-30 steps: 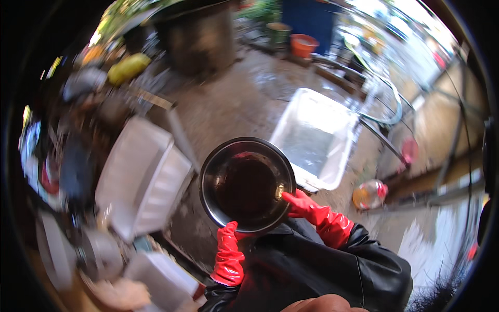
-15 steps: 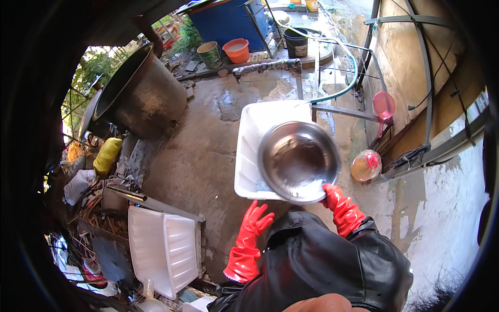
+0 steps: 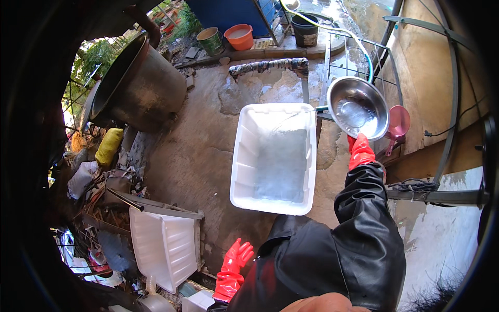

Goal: The person washes grains in a metal bowl under running water, then pours the grains into a grinding machine. The person repeatedly scoops grains from a white container and feeds them into the machine's hopper.

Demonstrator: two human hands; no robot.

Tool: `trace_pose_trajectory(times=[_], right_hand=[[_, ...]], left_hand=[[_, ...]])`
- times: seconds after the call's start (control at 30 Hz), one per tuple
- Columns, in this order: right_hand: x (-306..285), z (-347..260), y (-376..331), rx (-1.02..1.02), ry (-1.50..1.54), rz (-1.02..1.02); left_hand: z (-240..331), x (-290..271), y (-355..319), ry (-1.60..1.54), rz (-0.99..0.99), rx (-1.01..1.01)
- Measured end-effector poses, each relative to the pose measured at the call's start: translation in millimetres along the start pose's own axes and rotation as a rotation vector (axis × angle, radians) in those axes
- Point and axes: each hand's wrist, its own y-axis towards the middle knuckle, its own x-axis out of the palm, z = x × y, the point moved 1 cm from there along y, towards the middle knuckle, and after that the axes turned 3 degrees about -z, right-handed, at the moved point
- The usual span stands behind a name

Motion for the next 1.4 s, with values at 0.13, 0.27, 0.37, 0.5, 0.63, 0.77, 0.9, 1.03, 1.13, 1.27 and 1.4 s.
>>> trace_pose_trajectory(times=[0.13, 0.27, 0.37, 0.5, 0.63, 0.77, 0.9, 1.03, 1.13, 1.27, 1.4], right_hand=[[7, -5, 32, 0.203, 0.170, -0.076], [-9, -20, 64, 0.292, -0.070, 0.022], [5, -12, 23, 0.313, -0.196, 0.083], [-7, 5, -30, 0.422, -0.230, -0.062], [27, 52, -160, 0.772, -0.118, -0.377], [103, 112, -347, 1.278, -0.088, -0.654], [159, 149, -522, 1.686, -0.172, -0.890], [170, 189, -638, 1.715, -0.227, -1.144], [160, 200, -718, 1.577, -0.368, -1.323], [155, 187, -796, 1.534, -0.523, -1.524], [137, 199, -883, 1.380, -0.442, -1.971]], left_hand=[[3, 2, -12, 0.000, 0.052, 0.023], [10, -2, -9, 0.010, 0.068, 0.043], [9, 8, -18, 0.016, 0.071, 0.056], [8, 14, -12, -0.044, 0.026, 0.094], [16, 18, 1, -0.143, -0.101, 0.198], [41, 31, -8, -0.336, -0.409, 0.383], [72, 63, -34, -0.463, -0.130, 0.556], [93, 52, -51, -0.681, -0.327, 0.660], [99, 30, -95, -0.833, -0.354, 0.861], [104, -10, -119, -0.850, -0.416, 1.070], [118, -106, -109, -0.950, -0.774, 1.139]])
